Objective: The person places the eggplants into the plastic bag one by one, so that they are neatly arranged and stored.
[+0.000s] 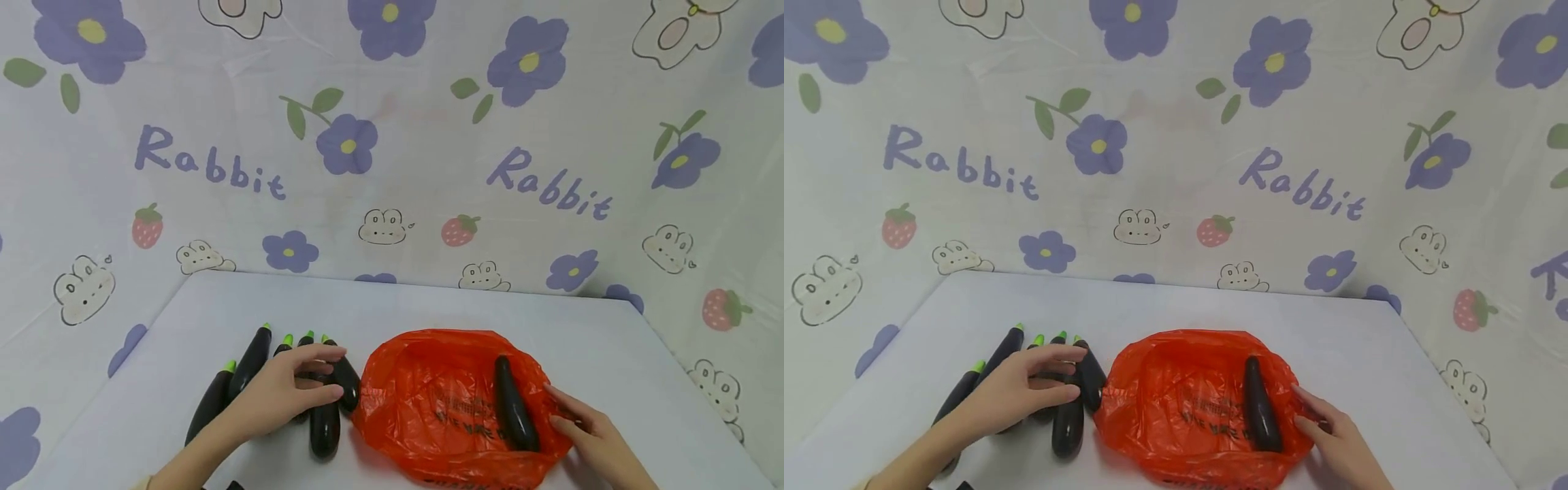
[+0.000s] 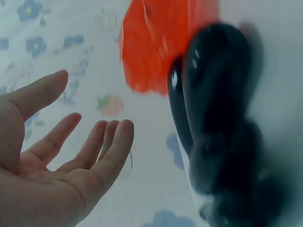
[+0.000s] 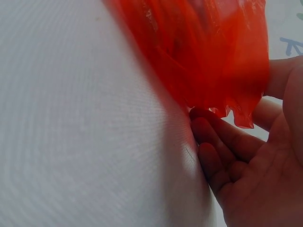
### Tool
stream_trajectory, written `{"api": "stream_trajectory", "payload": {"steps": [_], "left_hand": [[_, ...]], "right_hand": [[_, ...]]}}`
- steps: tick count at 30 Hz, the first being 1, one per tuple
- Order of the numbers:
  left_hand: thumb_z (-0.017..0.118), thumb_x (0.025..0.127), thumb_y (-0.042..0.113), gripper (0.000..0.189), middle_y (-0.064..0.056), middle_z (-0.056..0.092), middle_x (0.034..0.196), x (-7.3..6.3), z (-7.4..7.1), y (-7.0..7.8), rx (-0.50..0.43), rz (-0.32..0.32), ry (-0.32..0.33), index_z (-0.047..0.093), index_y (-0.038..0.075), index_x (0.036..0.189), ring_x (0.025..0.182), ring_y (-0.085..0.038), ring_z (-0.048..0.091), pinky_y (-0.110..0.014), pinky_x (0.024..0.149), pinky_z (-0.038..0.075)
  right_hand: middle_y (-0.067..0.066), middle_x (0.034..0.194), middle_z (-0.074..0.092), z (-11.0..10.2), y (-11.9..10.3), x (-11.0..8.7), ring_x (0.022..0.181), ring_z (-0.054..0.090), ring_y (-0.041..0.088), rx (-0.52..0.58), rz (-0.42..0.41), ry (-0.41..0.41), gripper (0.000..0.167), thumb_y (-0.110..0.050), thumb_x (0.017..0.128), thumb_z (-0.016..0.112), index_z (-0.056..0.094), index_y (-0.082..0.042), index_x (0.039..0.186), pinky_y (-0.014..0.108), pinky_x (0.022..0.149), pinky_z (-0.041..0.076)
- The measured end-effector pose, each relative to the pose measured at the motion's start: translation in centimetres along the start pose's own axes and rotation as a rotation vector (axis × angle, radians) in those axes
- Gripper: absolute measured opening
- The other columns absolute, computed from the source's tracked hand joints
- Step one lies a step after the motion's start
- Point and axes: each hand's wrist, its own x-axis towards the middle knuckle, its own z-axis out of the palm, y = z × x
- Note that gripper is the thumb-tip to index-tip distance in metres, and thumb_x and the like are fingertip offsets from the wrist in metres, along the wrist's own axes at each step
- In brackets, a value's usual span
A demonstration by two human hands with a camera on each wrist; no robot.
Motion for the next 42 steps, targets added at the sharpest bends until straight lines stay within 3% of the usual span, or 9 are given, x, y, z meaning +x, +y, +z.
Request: {"api": "stream_trajectory", "payload": {"steps": [6,12,18,22,26,30,34,38,42], "left_hand": [[0.079,0.085,0.030,0.053,-0.004,0.058,0.132,-1.6,-2.6,-1.8,-0.004,-0.046,0.057,0.061,0.015,0.132,0.118,-0.030,0.056,-0.026,0.087,0.052],[0.077,0.087,0.028,0.056,-0.010,0.055,0.137,-3.2,-4.2,-2.9,-0.027,-0.072,0.045,0.057,0.013,0.137,0.122,-0.034,0.054,-0.029,0.084,0.053],[0.073,0.090,0.029,0.053,-0.013,0.055,0.137,-5.1,-6.8,-4.3,0.012,-0.115,0.049,0.056,0.013,0.138,0.123,-0.035,0.053,-0.026,0.085,0.052],[0.072,0.091,0.031,0.053,-0.012,0.058,0.134,-6.3,-8.7,-5.7,0.053,-0.159,0.090,0.056,0.013,0.139,0.122,-0.034,0.055,-0.025,0.087,0.050],[0.070,0.092,0.035,0.052,-0.007,0.060,0.132,-7.1,-10.4,-7.4,0.084,-0.197,0.150,0.057,0.016,0.139,0.122,-0.022,0.056,-0.024,0.086,0.048],[0.066,0.096,0.026,0.049,-0.007,0.059,0.135,-7.4,-11.6,-10.0,-0.050,-0.169,0.181,0.054,0.009,0.140,0.117,-0.014,0.059,-0.027,0.088,0.051],[0.065,0.097,0.015,0.052,-0.004,0.059,0.134,-7.8,-12.3,-12.3,-0.195,-0.165,0.182,0.047,0.000,0.143,0.115,-0.015,0.060,-0.035,0.088,0.052],[0.065,0.096,0.011,0.053,0.002,0.061,0.132,-8.3,-12.9,-13.6,-0.246,-0.171,0.195,0.046,0.000,0.144,0.115,-0.011,0.060,-0.035,0.088,0.053],[0.063,0.096,0.007,0.053,0.000,0.059,0.134,-8.6,-13.0,-14.3,-0.317,-0.179,0.188,0.044,-0.001,0.145,0.117,-0.010,0.058,-0.035,0.090,0.051]], "right_hand": [[0.024,0.148,0.040,-0.1,0.0,-0.1,0.128,0.045,0.040,0.004,0.006,0.006,0.057,-0.026,0.100,0.058,0.039,-0.010,0.151,0.049,0.097,0.046],[0.025,0.148,0.039,-0.3,-0.1,-0.1,0.127,0.045,0.040,0.005,0.008,-0.002,0.057,-0.024,0.100,0.057,0.038,-0.009,0.152,0.048,0.095,0.048],[0.024,0.148,0.039,-0.2,0.0,-0.1,0.125,0.047,0.037,-0.001,0.016,0.003,0.056,-0.023,0.100,0.057,0.039,-0.010,0.151,0.048,0.095,0.048],[0.025,0.148,0.040,-0.2,0.1,-0.1,0.124,0.048,0.037,-0.005,0.016,0.001,0.057,-0.024,0.099,0.058,0.039,-0.009,0.151,0.049,0.095,0.048],[0.024,0.148,0.040,-0.2,0.0,-0.1,0.125,0.047,0.037,-0.007,0.014,0.006,0.056,-0.023,0.100,0.058,0.040,-0.009,0.151,0.049,0.095,0.048],[0.025,0.147,0.040,-0.2,0.0,-0.2,0.124,0.048,0.037,-0.009,0.005,0.011,0.055,-0.021,0.100,0.057,0.040,-0.009,0.151,0.048,0.094,0.048],[0.024,0.148,0.041,-0.1,0.0,-0.2,0.126,0.047,0.038,-0.010,-0.004,0.012,0.055,-0.023,0.100,0.058,0.040,-0.010,0.151,0.049,0.095,0.048],[0.023,0.148,0.040,-0.1,-0.1,-0.1,0.129,0.044,0.040,-0.010,-0.009,0.012,0.056,-0.026,0.100,0.058,0.041,-0.010,0.151,0.050,0.096,0.047],[0.024,0.148,0.040,-0.1,-0.3,0.0,0.129,0.044,0.041,-0.009,-0.011,0.009,0.056,-0.026,0.100,0.058,0.041,-0.009,0.150,0.050,0.096,0.047]]}}
